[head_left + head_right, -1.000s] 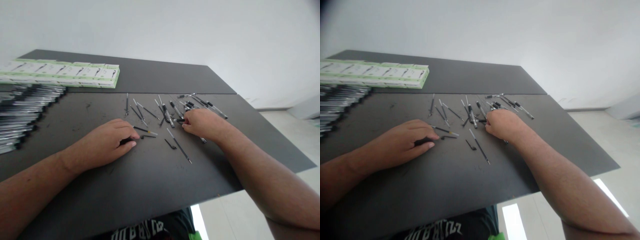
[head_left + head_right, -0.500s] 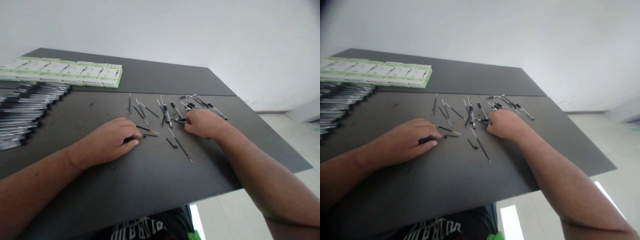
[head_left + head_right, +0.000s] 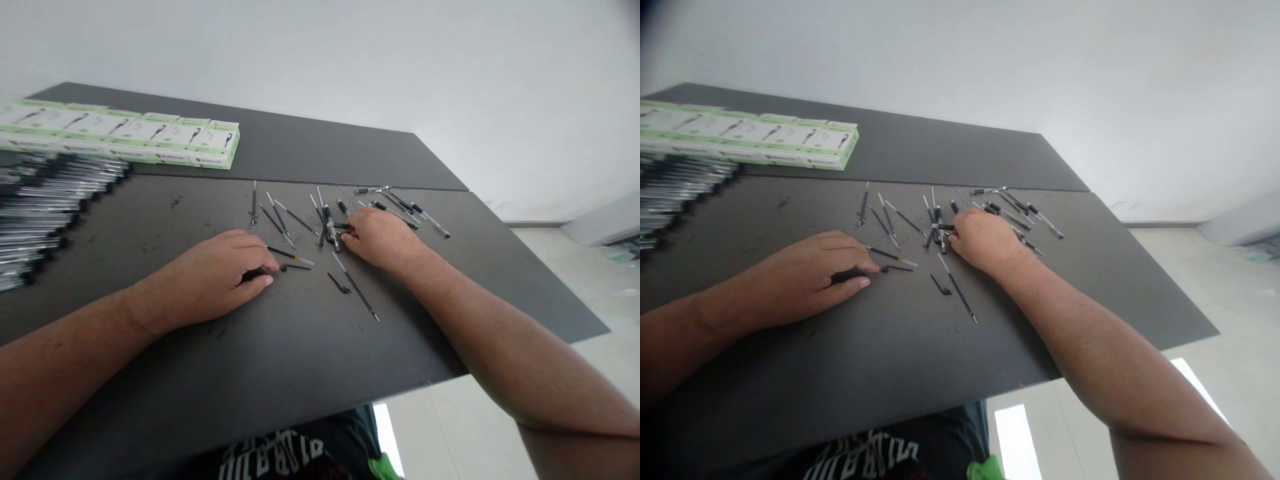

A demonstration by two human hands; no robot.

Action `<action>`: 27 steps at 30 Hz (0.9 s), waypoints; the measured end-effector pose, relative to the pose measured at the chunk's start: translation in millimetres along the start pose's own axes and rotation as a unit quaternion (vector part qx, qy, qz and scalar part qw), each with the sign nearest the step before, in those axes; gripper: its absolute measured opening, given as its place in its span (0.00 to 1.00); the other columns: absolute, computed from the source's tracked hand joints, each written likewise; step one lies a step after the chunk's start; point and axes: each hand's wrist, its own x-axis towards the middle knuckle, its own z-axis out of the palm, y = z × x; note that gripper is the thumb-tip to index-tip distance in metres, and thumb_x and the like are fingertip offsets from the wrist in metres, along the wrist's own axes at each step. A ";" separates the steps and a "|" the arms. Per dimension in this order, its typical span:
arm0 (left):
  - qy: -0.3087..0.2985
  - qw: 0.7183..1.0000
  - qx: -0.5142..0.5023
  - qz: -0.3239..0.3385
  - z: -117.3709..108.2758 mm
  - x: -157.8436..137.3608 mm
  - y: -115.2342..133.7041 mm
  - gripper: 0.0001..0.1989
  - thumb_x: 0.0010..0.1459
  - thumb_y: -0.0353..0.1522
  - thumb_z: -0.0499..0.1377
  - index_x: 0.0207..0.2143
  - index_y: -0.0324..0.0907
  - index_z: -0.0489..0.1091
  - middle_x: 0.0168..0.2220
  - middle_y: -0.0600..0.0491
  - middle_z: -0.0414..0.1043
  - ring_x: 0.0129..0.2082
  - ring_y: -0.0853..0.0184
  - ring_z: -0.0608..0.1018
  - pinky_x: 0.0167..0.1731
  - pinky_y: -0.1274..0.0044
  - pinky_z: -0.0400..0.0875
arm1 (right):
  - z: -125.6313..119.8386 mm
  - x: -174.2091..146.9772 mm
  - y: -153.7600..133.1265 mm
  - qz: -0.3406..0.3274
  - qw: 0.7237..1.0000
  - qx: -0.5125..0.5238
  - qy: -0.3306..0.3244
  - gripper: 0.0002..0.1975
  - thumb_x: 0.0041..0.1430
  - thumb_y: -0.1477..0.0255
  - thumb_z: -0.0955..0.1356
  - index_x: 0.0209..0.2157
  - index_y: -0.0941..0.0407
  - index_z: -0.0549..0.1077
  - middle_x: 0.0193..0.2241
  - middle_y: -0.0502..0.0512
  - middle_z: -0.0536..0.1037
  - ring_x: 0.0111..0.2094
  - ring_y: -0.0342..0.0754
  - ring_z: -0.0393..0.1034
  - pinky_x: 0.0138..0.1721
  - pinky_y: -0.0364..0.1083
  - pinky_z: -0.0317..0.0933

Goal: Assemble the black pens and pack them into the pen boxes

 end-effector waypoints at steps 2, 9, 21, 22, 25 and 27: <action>-0.001 1.000 0.000 0.001 -0.4 0.4 0.5 0.15 0.70 0.41 0.58 0.44 0.48 0.85 0.44 0.48 0.87 0.47 0.54 0.84 0.57 0.62 0.75 | 1.4 2.8 -3.6 0.006 1.000 -0.006 -0.008 0.16 0.76 0.68 0.65 0.46 0.59 0.84 0.50 0.68 0.86 0.48 0.58 0.81 0.45 0.50 0.69; 0.005 1.000 -0.001 -0.008 -1.0 0.9 3.9 0.16 0.71 0.41 0.57 0.45 0.47 0.85 0.44 0.47 0.88 0.48 0.53 0.85 0.57 0.62 0.76 | -7.4 -1.2 -6.4 0.020 0.999 0.015 0.023 0.15 0.77 0.69 0.64 0.46 0.59 0.82 0.50 0.69 0.85 0.47 0.59 0.81 0.46 0.51 0.69; 0.086 0.988 -0.097 -0.080 2.6 -2.6 40.0 0.15 0.67 0.41 0.58 0.50 0.51 0.81 0.43 0.53 0.88 0.42 0.58 0.87 0.46 0.69 0.80 | -9.5 -52.0 -58.0 -0.245 0.947 0.107 0.176 0.07 0.73 0.75 0.68 0.44 0.59 0.81 0.40 0.62 0.81 0.43 0.56 0.76 0.47 0.52 0.71; 0.080 0.989 -0.101 -0.074 2.6 -2.5 42.3 0.13 0.67 0.41 0.58 0.47 0.51 0.81 0.42 0.54 0.88 0.41 0.58 0.87 0.44 0.69 0.79 | -8.7 -54.1 -60.5 -0.255 0.944 0.105 0.180 0.07 0.73 0.75 0.68 0.43 0.59 0.81 0.40 0.62 0.81 0.42 0.56 0.76 0.46 0.53 0.72; 0.065 0.990 -0.106 -0.065 2.7 -1.9 46.8 0.10 0.67 0.43 0.59 0.39 0.52 0.79 0.36 0.55 0.86 0.36 0.59 0.86 0.36 0.69 0.75 | -7.9 -58.1 -64.9 -0.265 0.937 0.105 0.199 0.08 0.73 0.76 0.68 0.41 0.58 0.81 0.38 0.62 0.81 0.41 0.56 0.76 0.45 0.53 0.72; 0.060 0.990 -0.106 -0.069 2.9 -1.8 48.5 0.11 0.68 0.42 0.58 0.35 0.51 0.77 0.33 0.55 0.84 0.34 0.60 0.84 0.34 0.69 0.73 | -8.0 -59.4 -66.4 -0.265 0.936 0.105 0.208 0.08 0.73 0.76 0.67 0.41 0.58 0.81 0.38 0.62 0.81 0.41 0.56 0.76 0.45 0.54 0.73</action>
